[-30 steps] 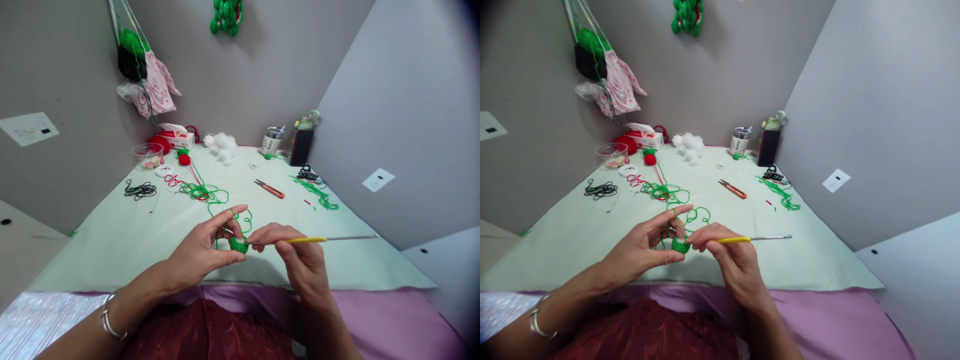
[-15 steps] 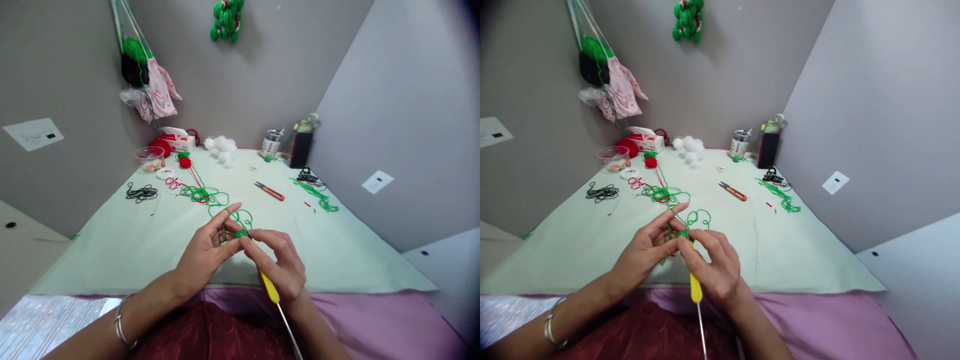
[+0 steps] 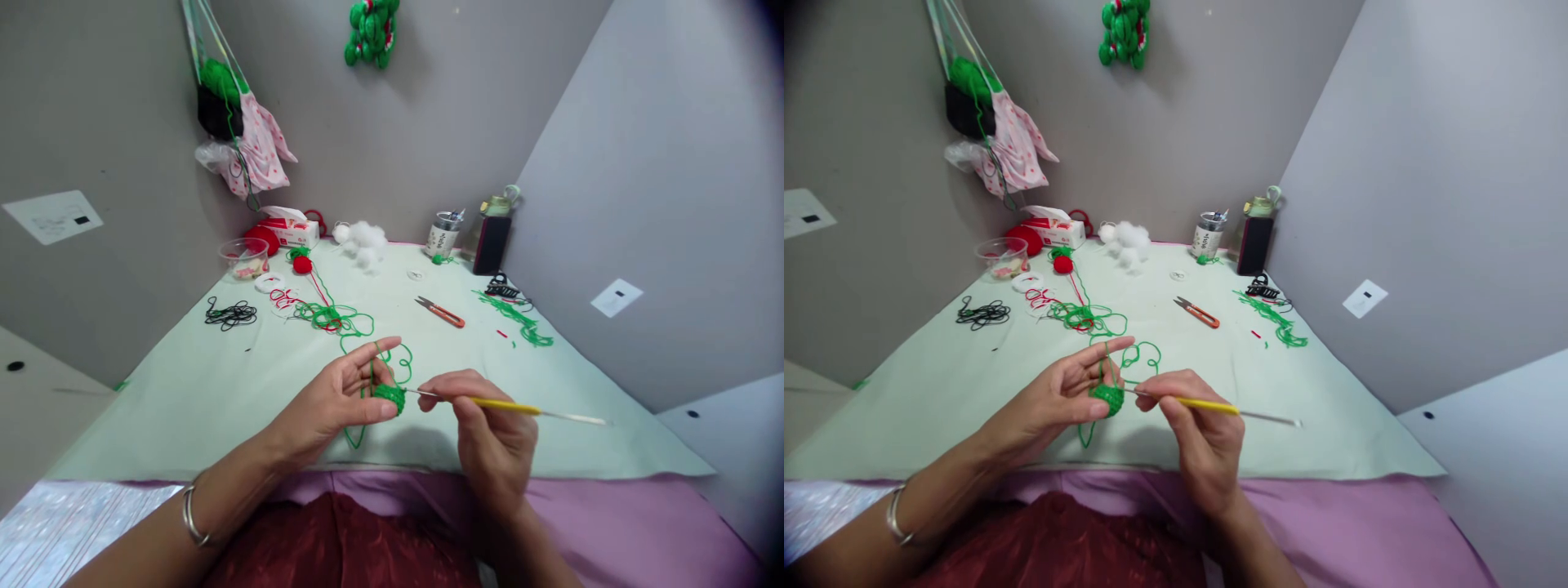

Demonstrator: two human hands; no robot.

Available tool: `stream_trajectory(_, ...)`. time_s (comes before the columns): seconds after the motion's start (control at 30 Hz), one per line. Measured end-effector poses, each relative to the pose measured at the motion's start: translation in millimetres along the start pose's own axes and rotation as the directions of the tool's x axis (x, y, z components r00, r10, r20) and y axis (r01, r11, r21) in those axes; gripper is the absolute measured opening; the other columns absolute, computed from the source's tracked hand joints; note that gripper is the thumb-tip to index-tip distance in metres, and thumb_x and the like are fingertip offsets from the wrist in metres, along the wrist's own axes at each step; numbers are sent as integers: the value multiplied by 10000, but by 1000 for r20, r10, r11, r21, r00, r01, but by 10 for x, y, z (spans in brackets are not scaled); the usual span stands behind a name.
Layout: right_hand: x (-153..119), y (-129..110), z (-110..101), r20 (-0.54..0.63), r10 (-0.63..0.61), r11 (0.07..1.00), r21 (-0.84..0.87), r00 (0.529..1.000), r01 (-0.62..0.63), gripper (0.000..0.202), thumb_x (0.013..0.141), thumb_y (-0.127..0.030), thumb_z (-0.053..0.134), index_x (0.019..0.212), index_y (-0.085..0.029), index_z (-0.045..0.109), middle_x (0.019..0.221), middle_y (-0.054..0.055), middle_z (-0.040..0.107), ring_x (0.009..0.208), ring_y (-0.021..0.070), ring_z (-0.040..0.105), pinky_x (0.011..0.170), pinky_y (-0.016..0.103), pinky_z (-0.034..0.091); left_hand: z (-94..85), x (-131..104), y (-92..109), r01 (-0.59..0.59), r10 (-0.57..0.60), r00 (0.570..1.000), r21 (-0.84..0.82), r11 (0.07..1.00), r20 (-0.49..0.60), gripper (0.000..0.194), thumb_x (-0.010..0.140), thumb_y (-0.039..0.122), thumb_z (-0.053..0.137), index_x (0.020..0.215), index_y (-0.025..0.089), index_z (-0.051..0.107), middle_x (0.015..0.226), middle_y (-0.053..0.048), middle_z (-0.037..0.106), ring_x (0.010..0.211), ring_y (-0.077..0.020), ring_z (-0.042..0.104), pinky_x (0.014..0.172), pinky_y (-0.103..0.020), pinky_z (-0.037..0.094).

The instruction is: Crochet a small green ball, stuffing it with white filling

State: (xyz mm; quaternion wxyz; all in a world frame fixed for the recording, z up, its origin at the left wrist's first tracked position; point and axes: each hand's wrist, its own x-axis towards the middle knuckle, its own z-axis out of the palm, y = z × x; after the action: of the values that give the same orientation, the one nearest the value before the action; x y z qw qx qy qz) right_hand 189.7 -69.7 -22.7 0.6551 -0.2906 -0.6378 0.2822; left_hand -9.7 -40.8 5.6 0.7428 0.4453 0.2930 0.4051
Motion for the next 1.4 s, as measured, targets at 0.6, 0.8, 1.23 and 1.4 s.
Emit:
stream_trajectory(0.6,94,-17,68,39,232,898,377,972,-229,158,979,-329,690,945,-228,806,840,52,750,654,144,669,592,273,563,2,-10,-37,95,-54,974,-181,979,220,500,961,285,690,1424,119,601,990,-105,721,868,-205,721,753,-308,506)
stream_trajectory(0.8,94,-20,40,-41,185,948,273,982,-167,174,996,-321,657,923,-226,783,810,46,725,656,153,648,598,287,552,-13,0,-60,98,-50,975,-217,971,217,477,975,282,676,1418,120,604,960,-89,713,812,-195,736,708,-289,531)
stream_trajectory(1.23,25,37,63,38,138,976,164,990,-143,178,1020,-301,622,1026,-265,797,931,58,761,822,189,667,698,327,543,5,-8,-87,-56,51,990,34,998,131,648,758,226,907,1363,290,684,1050,-24,639,1037,-201,640,902,-321,479)
stream_trajectory(1.4,1,64,81,49,113,982,144,992,-119,192,1035,-271,599,1042,-279,790,964,48,793,853,182,676,695,310,531,10,-8,-82,-108,102,994,192,975,39,748,703,192,926,1391,308,659,991,6,587,980,-182,597,949,-350,457)
